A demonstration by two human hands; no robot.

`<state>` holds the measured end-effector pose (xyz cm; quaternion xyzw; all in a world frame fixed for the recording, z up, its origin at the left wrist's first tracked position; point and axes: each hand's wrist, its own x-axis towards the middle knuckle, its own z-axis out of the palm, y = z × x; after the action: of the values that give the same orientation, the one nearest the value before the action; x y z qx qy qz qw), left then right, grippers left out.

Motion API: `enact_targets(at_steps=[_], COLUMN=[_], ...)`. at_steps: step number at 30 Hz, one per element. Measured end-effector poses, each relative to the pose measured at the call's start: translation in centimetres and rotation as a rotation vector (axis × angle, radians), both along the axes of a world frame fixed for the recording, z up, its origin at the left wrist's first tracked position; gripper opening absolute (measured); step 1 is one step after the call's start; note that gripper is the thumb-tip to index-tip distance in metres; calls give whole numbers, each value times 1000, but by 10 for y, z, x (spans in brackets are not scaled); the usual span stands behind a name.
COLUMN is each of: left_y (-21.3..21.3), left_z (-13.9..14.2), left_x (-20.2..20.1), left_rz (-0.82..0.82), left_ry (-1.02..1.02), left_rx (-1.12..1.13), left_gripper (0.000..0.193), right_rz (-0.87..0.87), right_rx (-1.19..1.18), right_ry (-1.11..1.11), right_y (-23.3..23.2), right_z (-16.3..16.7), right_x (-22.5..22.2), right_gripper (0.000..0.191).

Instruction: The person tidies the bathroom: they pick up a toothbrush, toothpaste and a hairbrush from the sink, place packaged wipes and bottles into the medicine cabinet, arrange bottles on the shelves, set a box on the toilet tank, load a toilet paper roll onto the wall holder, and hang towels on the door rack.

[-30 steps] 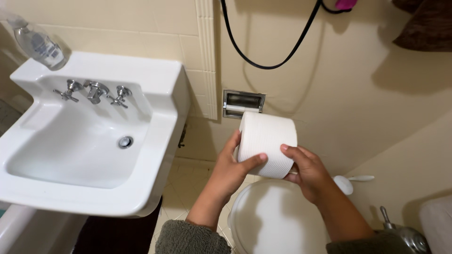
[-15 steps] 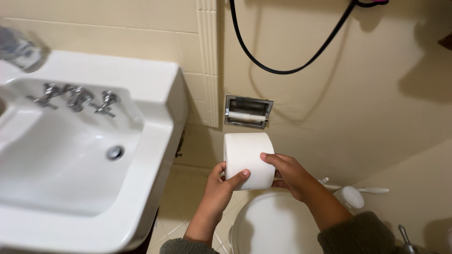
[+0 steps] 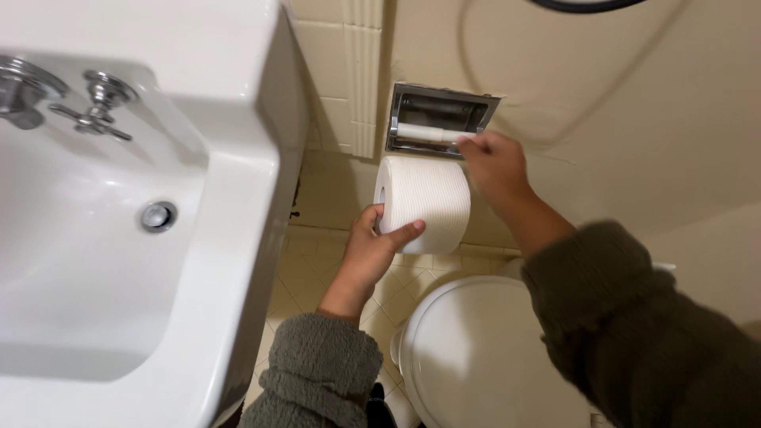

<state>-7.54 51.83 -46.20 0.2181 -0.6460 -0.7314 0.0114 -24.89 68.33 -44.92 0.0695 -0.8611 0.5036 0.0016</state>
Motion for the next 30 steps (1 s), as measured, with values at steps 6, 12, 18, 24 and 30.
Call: enact_targets(at_steps=[6, 12, 18, 24, 30], left_y=[-1, 1, -2, -18, -33], left_z=[-25, -31, -40, -38, -37], left_x=[-3, 4, 1, -4, 5], left_rz=[11, 36, 21, 43, 79], left_ry=[52, -69, -89, -100, -103], left_rx=[97, -7, 21, -51, -22], left_gripper=[48, 62, 64, 65, 64], right_rz=[245, 243, 201, 311, 304], right_rx=[468, 777, 956, 883, 867], right_ry=[305, 149, 79, 225, 292], right_y=[-51, -92, -108, -91, -87], right_z=[-3, 3, -2, -8, -14], right_x=[-27, -21, -28, -33, -40], right_gripper=[40, 50, 37, 35, 34])
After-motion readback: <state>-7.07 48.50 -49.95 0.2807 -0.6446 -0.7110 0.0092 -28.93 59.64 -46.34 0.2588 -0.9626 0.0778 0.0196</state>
